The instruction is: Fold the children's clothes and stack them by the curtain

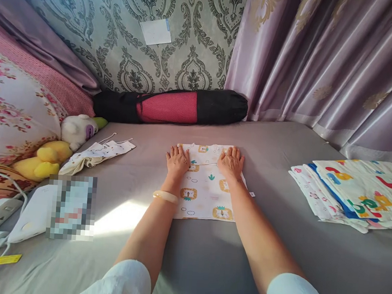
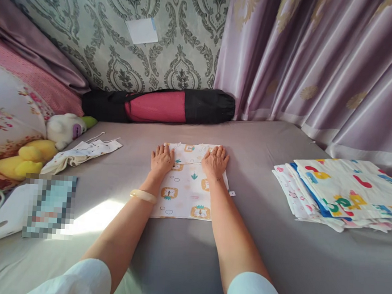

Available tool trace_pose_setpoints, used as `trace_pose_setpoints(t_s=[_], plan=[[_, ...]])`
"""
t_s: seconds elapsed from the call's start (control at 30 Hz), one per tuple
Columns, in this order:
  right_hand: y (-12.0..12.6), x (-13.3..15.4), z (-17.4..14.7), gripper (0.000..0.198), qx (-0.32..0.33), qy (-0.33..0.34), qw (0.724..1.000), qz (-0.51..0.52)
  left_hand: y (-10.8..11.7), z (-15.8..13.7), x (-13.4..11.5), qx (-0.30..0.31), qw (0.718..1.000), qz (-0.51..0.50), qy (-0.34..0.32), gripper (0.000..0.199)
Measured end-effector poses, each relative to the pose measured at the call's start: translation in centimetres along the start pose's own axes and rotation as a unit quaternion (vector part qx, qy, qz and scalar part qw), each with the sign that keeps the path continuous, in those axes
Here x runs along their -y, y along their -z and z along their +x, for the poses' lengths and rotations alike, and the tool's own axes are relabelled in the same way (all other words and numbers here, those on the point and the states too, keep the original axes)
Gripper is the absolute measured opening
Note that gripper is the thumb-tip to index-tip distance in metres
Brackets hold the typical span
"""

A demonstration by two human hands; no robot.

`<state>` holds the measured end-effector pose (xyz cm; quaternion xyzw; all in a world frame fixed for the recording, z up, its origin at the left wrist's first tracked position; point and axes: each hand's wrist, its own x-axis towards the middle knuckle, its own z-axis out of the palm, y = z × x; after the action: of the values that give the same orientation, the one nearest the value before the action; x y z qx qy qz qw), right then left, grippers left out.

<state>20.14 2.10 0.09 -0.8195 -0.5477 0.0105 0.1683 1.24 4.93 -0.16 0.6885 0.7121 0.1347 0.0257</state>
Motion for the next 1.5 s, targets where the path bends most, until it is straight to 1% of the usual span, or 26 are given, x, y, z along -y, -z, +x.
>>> trace_pose_setpoints(t_s=[0.07,0.17,0.23,0.37,0.4,0.47,0.6,0.73,0.83,0.97,1.07,1.17,1.23,1.3,1.43,1.5], plan=[[0.4,0.0,0.0,0.061,0.009,0.000,1.000,-0.002,0.2,-0.1,0.1,-0.002,1.000,0.010,-0.010,0.065],[1.4,-0.3,-0.3,0.062,0.056,0.022,0.998,-0.009,0.9,-1.0,0.3,-0.005,0.998,0.031,-0.049,0.067],[2.1,-0.6,-1.1,0.061,0.079,0.067,0.994,-0.022,1.5,-2.3,0.5,0.009,0.994,0.045,-0.095,0.067],[3.1,-1.0,-4.2,0.058,0.102,0.197,0.974,-0.042,2.2,-5.8,0.8,0.074,0.973,0.048,-0.215,0.062],[3.2,-1.1,-5.0,0.057,0.112,0.222,0.968,-0.042,2.3,-6.6,0.9,0.080,0.967,0.045,-0.237,0.061],[3.2,-1.2,-6.4,0.057,0.130,0.252,0.958,-0.039,2.4,-7.7,1.1,0.089,0.962,0.036,-0.256,0.061],[3.1,-1.3,-7.3,0.059,0.140,0.265,0.954,-0.031,2.5,-8.2,1.3,0.112,0.961,0.032,-0.249,0.063],[3.1,-1.3,-7.1,0.059,0.135,0.265,0.954,-0.033,2.7,-8.1,1.2,0.111,0.962,0.037,-0.245,0.063],[3.1,-1.7,-7.6,0.058,0.131,0.268,0.954,-0.035,2.8,-8.7,1.6,0.105,0.959,0.038,-0.259,0.062],[3.6,-3.2,-9.6,0.058,0.120,0.307,0.943,-0.039,3.0,-10.0,2.9,0.100,0.949,0.034,-0.296,0.063],[4.6,-4.7,-11.2,0.058,0.124,0.338,0.932,-0.043,3.0,-11.2,4.4,0.094,0.943,0.025,-0.320,0.062],[5.8,-6.1,-12.4,0.056,0.125,0.361,0.923,-0.038,3.1,-12.1,5.7,0.078,0.942,0.017,-0.327,0.061],[6.3,-7.1,-12.9,0.055,0.123,0.373,0.919,-0.029,3.5,-12.6,6.4,0.085,0.943,0.014,-0.320,0.061],[6.7,-8.0,-13.1,0.055,0.129,0.372,0.919,-0.020,3.9,-13.1,6.9,0.099,0.949,0.011,-0.299,0.062],[7.1,-9.8,-13.5,0.054,0.147,0.346,0.927,-0.001,4.7,-13.8,8.0,0.123,0.963,-0.005,-0.238,0.064],[7.3,-10.7,-13.7,0.056,0.138,0.322,0.937,0.004,4.9,-14.1,8.6,0.118,0.969,-0.021,-0.217,0.066]])
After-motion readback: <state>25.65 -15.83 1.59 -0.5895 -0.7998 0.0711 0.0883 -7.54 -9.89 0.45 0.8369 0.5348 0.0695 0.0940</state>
